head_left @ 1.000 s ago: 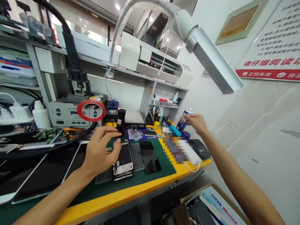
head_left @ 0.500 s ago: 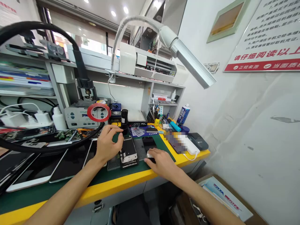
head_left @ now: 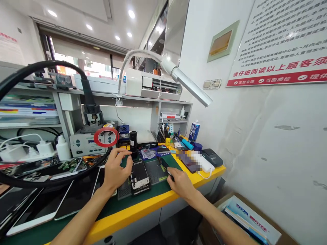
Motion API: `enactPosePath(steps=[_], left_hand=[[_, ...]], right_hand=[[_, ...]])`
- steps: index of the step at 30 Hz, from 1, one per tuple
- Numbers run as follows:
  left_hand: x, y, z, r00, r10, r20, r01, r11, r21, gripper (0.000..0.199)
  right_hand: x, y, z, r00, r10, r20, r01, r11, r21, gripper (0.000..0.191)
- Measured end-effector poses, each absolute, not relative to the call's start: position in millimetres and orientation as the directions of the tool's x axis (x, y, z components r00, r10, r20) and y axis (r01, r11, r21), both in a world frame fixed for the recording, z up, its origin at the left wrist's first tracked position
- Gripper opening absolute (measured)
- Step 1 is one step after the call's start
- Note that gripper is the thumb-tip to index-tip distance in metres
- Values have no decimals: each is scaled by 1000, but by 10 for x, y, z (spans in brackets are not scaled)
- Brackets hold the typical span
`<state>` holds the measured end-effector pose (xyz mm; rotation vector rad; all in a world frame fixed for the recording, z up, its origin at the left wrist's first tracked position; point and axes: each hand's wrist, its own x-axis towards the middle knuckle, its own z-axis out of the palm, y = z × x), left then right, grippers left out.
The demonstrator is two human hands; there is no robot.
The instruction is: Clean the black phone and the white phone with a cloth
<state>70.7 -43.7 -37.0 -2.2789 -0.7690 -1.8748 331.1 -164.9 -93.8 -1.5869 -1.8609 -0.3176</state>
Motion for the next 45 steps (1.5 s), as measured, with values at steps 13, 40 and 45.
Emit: enactPosePath(steps=[13, 40, 45], left_hand=[[1093, -735, 198, 549, 833, 71, -559, 302, 772, 37], [474, -30, -107, 452, 892, 0, -739, 375, 559, 57], [440, 13, -151, 429, 903, 29, -731, 327, 599, 65]], right_hand=[[2538, -1136, -134, -236, 320, 917, 879, 474, 61, 39], [1807, -321, -371, -352, 355, 866, 696, 718, -11, 12], [1723, -398, -446, -432, 370, 823, 695, 718, 41, 18]])
